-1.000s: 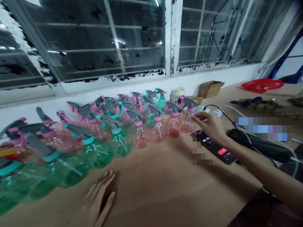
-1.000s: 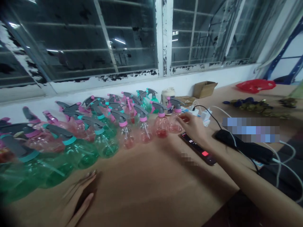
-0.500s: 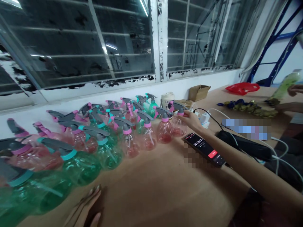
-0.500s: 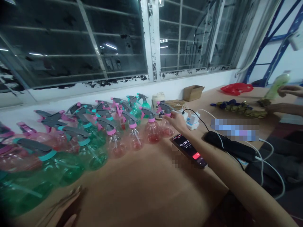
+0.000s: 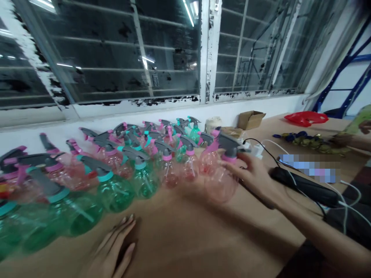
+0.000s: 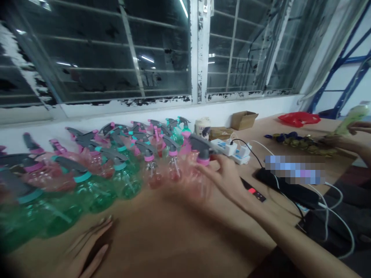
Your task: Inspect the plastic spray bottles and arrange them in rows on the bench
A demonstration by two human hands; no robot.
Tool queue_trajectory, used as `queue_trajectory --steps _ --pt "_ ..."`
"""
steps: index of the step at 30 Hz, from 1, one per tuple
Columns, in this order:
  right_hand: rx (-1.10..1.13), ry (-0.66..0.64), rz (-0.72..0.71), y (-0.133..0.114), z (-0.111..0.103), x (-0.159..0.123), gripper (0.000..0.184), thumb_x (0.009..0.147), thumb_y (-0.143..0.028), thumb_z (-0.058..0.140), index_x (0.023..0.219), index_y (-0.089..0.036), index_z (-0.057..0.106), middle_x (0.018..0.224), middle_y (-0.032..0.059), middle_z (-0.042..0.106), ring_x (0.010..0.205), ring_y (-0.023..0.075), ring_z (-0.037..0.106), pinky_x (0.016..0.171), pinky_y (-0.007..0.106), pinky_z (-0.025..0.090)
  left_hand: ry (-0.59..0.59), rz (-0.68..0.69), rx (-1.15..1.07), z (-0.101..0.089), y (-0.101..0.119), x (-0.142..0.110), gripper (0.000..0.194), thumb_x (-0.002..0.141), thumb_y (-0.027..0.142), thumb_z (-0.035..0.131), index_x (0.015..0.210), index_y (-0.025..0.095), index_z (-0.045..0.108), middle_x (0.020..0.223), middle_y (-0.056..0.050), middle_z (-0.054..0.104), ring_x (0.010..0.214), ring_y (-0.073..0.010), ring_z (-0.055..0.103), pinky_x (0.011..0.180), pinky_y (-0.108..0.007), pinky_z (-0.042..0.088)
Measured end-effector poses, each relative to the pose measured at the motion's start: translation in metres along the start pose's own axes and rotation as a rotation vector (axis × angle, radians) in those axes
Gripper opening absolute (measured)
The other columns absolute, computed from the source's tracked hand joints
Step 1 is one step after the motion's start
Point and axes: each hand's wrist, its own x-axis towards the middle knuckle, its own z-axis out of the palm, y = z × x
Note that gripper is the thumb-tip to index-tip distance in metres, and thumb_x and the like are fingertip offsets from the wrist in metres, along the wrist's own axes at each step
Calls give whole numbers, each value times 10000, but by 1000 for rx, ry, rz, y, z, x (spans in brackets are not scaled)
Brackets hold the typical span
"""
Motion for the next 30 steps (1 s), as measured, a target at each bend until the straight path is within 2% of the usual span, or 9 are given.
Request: queue_trajectory --steps 2,4,9,11,13,17,19,24,30 --pt "60 -129 -52 -21 23 -15 324 761 -494 645 793 -173 683 740 31 702 668 224 625 569 316 448 -10 3 -1 2 0 -3 336 932 366 433 1251 295 512 1285 -25 559 1156 -267 540 951 -433 457" --pt "126 -245 -83 -42 46 -27 332 765 -490 646 827 -168 691 799 38 721 742 238 642 627 331 473 18 33 -34 -1 4 -5 393 934 363 385 1301 240 460 1310 -48 546 1187 -256 521 1000 -437 414" --pt "242 -327 -207 -82 97 -47 316 777 -499 636 789 -192 709 803 19 738 781 230 664 725 357 491 -40 -57 -170 -15 11 -3 314 953 290 360 1224 223 502 1284 -48 557 1165 -215 539 992 -397 414" --pt "244 -336 -258 -92 113 -53 288 776 -478 644 705 -203 695 702 5 721 748 227 668 773 386 491 -14 -122 -223 -18 7 -3 284 940 262 374 1170 213 532 1211 -53 599 1092 -220 589 938 -384 456" --pt "223 -330 -320 -99 125 -59 255 772 -453 657 704 -209 689 700 12 718 777 238 671 834 425 475 16 -157 -235 -20 3 -3 269 925 210 378 1125 199 556 1145 -57 632 1045 -224 613 903 -370 472" --pt "176 -340 -460 -107 135 -64 214 785 -431 654 859 -234 690 974 52 719 1011 276 623 955 500 395 20 -202 -225 -18 -1 -6 241 907 166 417 1087 192 575 1092 -55 661 958 -225 652 839 -347 498" --pt "172 -391 -478 -108 134 -63 204 786 -426 653 876 -244 680 999 52 708 1041 285 604 968 521 378 13 -207 -224 -17 -1 -6 235 899 156 440 1082 198 582 1088 -51 665 948 -225 658 817 -336 505" --pt "245 -536 -356 -101 127 -54 291 750 -432 681 964 -243 621 958 49 677 940 271 618 861 479 463 8 -214 -221 -13 1 -6 235 895 156 464 1091 205 584 1096 -46 663 941 -224 663 811 -339 510" --pt "456 -732 -253 -101 130 -42 622 721 -421 707 1281 -328 452 989 25 635 791 213 606 712 372 504 -6 -237 -217 -16 4 -7 262 899 163 470 1138 206 567 1073 -47 677 907 -226 679 777 -329 524"
